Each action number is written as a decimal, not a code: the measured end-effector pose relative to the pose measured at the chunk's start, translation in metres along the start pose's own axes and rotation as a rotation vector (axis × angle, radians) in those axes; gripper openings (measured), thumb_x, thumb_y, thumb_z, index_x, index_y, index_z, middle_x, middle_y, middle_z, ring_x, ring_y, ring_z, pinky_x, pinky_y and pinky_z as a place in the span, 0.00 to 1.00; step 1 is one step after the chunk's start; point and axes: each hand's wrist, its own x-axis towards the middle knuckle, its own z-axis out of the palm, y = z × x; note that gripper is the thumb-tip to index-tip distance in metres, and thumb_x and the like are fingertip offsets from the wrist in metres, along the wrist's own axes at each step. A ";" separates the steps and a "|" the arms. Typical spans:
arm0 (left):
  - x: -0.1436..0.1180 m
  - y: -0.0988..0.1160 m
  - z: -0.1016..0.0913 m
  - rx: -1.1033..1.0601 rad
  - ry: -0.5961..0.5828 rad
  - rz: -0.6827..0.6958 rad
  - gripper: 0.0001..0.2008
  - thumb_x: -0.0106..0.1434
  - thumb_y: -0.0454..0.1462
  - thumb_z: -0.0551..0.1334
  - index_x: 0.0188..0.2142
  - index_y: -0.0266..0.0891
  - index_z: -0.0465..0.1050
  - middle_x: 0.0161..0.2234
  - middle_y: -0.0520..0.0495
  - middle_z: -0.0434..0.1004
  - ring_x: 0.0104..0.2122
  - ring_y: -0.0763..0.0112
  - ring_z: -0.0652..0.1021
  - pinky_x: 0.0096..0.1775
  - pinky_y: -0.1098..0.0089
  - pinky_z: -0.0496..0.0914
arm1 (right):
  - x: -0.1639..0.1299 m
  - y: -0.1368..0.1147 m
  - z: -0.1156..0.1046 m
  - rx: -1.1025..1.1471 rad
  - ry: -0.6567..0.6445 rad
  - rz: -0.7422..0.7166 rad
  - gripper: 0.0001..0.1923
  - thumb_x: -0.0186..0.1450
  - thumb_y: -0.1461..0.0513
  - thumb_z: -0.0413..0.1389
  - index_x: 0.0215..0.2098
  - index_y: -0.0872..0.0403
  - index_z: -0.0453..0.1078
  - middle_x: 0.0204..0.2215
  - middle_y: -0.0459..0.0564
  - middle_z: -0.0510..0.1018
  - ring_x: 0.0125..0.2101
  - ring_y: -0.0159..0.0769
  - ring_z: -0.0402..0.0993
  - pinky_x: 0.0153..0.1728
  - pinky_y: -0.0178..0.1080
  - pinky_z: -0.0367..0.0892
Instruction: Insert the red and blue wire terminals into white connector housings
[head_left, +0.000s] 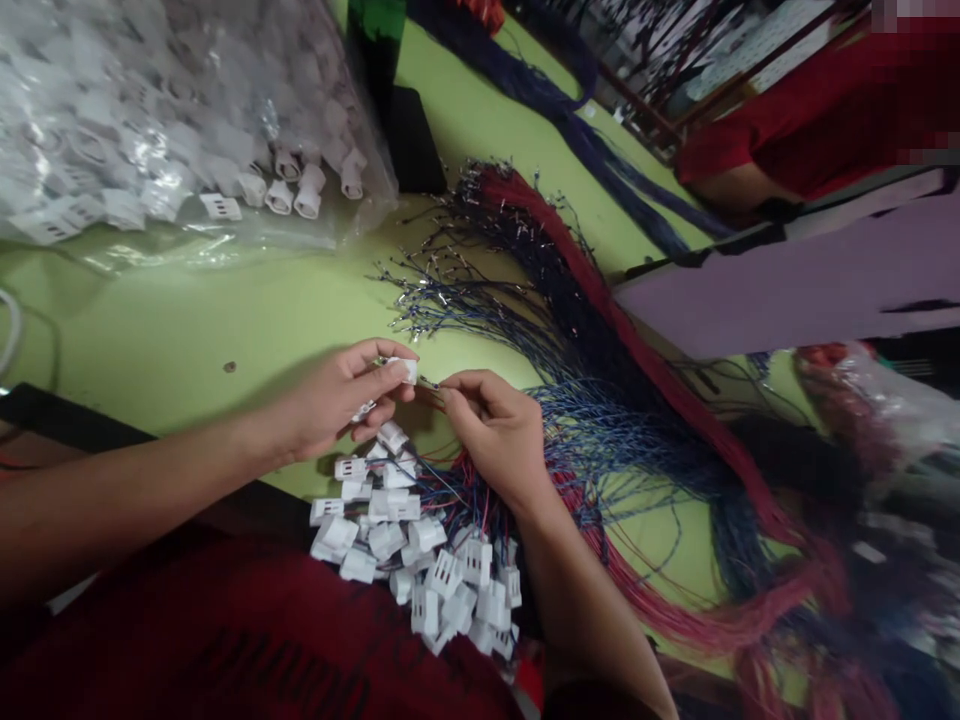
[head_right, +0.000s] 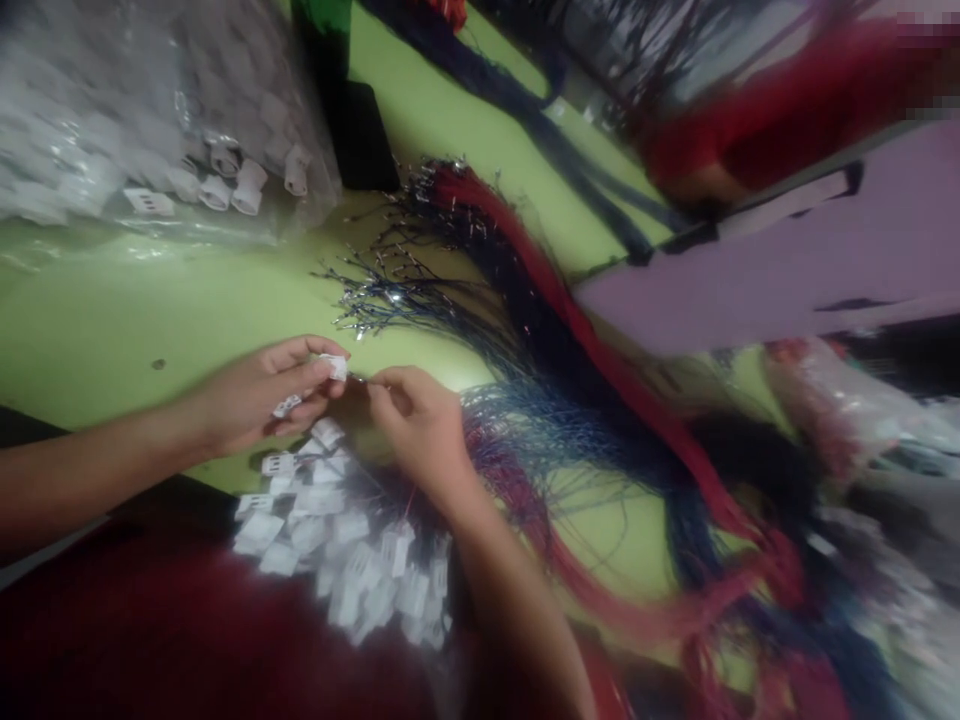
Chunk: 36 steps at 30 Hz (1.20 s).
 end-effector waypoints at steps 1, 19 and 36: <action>0.000 0.000 0.000 -0.016 -0.010 -0.008 0.06 0.63 0.36 0.63 0.40 0.41 0.68 0.26 0.57 0.72 0.14 0.84 0.62 0.14 0.81 0.53 | 0.000 0.000 -0.001 -0.012 0.006 -0.011 0.06 0.63 0.63 0.55 0.29 0.52 0.73 0.23 0.43 0.76 0.23 0.29 0.67 0.28 0.35 0.64; -0.004 -0.006 -0.002 0.344 -0.060 0.007 0.11 0.66 0.40 0.60 0.46 0.41 0.71 0.14 0.61 0.64 0.13 0.78 0.63 0.18 0.77 0.56 | -0.002 -0.004 0.002 -0.111 -0.083 -0.112 0.08 0.65 0.63 0.53 0.31 0.52 0.74 0.27 0.47 0.81 0.27 0.31 0.74 0.33 0.36 0.68; -0.006 -0.009 -0.003 0.364 -0.060 0.065 0.14 0.64 0.40 0.61 0.47 0.39 0.73 0.15 0.60 0.64 0.14 0.78 0.63 0.18 0.76 0.57 | -0.004 0.000 0.010 -0.094 -0.029 -0.173 0.08 0.66 0.64 0.52 0.29 0.52 0.71 0.29 0.48 0.79 0.32 0.33 0.74 0.36 0.37 0.69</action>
